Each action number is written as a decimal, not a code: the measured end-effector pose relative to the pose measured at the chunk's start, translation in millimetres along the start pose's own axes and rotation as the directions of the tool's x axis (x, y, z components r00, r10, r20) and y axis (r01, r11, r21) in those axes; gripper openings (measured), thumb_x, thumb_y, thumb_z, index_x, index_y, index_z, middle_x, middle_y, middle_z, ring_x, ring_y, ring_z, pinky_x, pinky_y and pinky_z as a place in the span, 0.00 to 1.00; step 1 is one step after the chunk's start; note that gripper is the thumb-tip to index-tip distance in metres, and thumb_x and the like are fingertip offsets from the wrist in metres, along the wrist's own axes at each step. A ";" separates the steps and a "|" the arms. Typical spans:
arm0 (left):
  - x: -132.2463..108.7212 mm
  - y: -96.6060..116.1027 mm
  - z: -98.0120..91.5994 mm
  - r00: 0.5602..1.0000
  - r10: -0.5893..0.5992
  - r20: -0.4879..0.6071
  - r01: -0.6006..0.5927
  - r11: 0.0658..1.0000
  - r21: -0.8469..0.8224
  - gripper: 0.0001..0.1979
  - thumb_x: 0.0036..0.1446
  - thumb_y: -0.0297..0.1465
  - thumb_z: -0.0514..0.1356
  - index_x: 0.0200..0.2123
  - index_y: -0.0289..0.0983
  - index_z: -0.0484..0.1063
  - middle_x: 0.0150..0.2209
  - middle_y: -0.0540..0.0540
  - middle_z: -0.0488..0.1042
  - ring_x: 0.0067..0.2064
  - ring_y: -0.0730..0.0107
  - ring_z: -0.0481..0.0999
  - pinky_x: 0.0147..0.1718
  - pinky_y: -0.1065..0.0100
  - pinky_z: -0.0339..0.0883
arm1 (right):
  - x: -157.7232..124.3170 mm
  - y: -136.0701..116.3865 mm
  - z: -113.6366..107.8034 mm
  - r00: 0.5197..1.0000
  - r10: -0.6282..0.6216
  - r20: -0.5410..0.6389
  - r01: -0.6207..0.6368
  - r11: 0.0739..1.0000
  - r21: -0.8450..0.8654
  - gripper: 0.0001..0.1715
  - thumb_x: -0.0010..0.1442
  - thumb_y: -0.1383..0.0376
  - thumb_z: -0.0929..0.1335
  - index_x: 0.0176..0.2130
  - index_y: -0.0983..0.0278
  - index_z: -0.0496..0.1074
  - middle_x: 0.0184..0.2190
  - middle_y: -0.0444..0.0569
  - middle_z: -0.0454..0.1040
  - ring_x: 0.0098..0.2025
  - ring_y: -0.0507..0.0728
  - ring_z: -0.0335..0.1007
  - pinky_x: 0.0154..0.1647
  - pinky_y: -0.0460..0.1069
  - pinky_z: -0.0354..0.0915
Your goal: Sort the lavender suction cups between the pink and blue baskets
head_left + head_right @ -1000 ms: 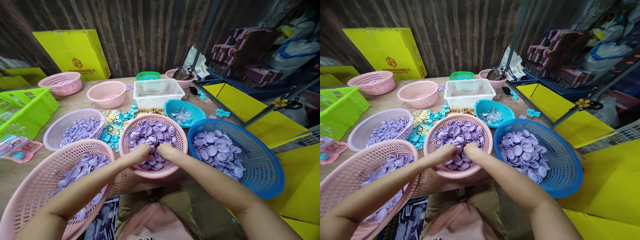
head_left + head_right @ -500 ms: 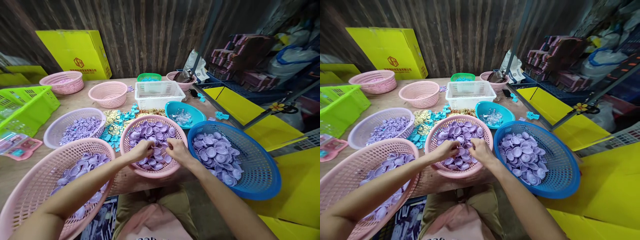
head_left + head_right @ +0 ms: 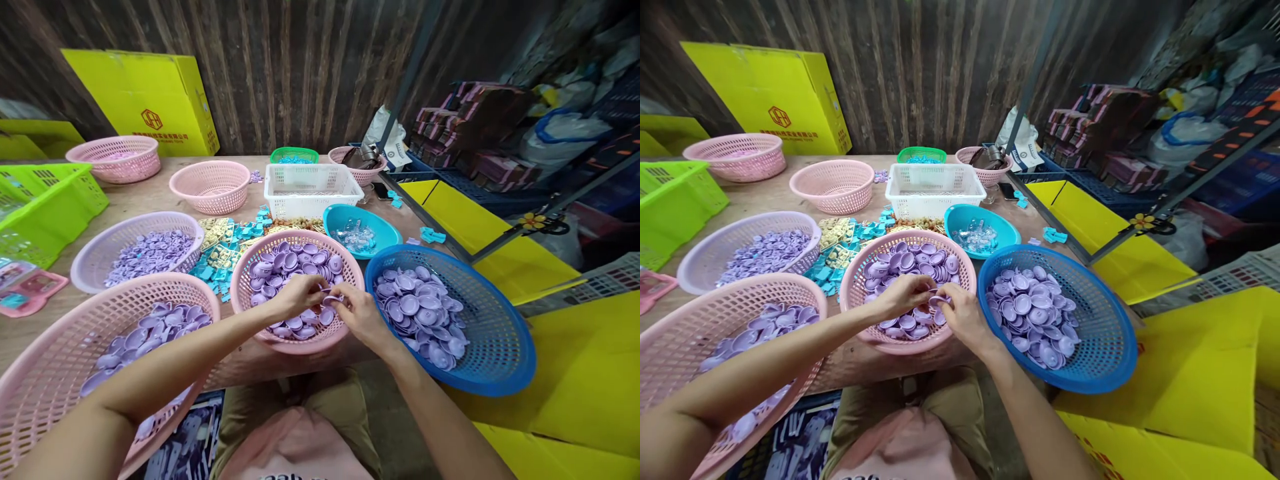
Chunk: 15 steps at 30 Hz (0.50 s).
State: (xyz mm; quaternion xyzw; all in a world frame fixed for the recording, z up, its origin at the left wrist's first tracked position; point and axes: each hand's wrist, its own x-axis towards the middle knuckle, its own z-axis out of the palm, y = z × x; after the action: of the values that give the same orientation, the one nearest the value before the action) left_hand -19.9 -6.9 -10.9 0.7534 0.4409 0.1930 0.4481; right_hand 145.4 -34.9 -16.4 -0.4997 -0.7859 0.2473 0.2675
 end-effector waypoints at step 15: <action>15.3 -32.2 14.5 0.910 0.078 0.407 -0.383 0.535 0.753 0.10 0.51 0.17 0.53 0.31 0.31 0.73 0.36 0.38 0.75 0.39 0.62 0.73 0.36 0.69 0.62 | 2.2 9.7 -45.3 0.973 0.226 0.037 -0.154 0.764 -0.626 0.15 0.60 0.67 0.59 0.43 0.65 0.71 0.44 0.55 0.71 0.44 0.57 0.68 0.43 0.49 0.63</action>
State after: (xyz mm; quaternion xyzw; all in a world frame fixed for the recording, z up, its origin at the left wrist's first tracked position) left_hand -17.6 5.3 -47.3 0.9467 0.2940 -0.1020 0.0834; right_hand 181.2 -23.8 10.9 -0.6222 -0.7821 0.0289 0.0185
